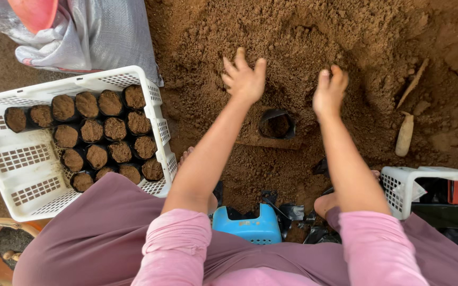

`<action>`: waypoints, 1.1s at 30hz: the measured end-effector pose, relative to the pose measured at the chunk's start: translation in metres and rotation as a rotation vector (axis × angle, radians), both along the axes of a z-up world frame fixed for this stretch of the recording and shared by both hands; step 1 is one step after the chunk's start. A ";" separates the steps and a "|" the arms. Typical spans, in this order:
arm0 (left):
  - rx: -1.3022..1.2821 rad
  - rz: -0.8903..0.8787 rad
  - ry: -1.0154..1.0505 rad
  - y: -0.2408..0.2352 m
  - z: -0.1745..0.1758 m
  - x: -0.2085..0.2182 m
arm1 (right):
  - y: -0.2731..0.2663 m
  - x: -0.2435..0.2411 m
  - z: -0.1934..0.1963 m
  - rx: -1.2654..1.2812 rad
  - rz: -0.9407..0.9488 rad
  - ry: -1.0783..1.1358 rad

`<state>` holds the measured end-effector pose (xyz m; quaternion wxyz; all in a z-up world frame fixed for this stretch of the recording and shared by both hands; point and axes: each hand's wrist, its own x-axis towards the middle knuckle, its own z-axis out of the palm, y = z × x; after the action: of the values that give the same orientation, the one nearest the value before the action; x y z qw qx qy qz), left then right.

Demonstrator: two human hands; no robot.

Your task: The person fills small black plastic nursery bags with soil from a large pile, compresses the soil by hand, and places the filled bags into a white plastic crate. The process is repeated continuously.

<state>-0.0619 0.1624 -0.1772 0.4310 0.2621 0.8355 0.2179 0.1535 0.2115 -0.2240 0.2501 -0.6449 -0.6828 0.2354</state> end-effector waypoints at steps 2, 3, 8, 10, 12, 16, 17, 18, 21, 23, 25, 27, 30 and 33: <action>-0.014 -0.008 -0.056 0.007 0.002 0.028 | 0.000 -0.013 -0.024 -0.200 -0.186 0.128; 0.041 -0.002 -0.081 0.009 0.003 0.036 | 0.002 -0.025 -0.031 -0.229 -0.238 0.224; 0.256 -0.163 -0.392 0.017 0.009 0.073 | 0.006 -0.037 -0.019 -0.494 -0.297 0.551; 0.395 -0.331 -0.290 0.010 0.018 0.071 | 0.013 -0.012 -0.002 -0.686 -0.327 0.798; 0.561 -0.525 0.027 -0.009 0.035 0.057 | 0.007 0.010 0.011 -0.669 -0.141 1.258; 0.706 -0.876 0.273 -0.059 0.079 0.018 | -0.016 0.029 0.032 -0.681 -0.089 1.689; 0.766 -0.984 0.301 -0.072 0.088 0.008 | -0.021 0.031 0.040 -0.666 -0.068 1.714; 0.825 -1.092 0.329 -0.079 0.095 0.005 | -0.027 0.030 0.047 -0.650 -0.047 1.737; 0.535 -1.298 0.489 -0.093 0.100 0.009 | -0.041 0.019 0.074 -0.633 0.067 1.806; 0.500 -1.249 0.463 -0.095 0.094 0.011 | -0.049 0.004 0.089 -0.619 0.193 1.828; 0.514 -1.192 0.433 -0.092 0.083 0.012 | -0.056 -0.014 0.099 -0.588 0.345 1.826; 0.573 -1.126 0.395 -0.089 0.069 0.010 | -0.059 -0.033 0.103 -0.565 0.338 1.761; 0.603 -1.081 0.317 -0.084 0.047 0.002 | -0.061 -0.047 0.101 -0.575 0.234 1.685; 0.630 -1.053 0.294 -0.080 0.031 -0.004 | -0.061 -0.053 0.097 -0.540 0.237 1.671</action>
<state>-0.0659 0.0822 -0.1465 0.2632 0.7797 0.5409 0.1738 0.1001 0.1508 -0.1273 0.4800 -0.2243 -0.2605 0.8071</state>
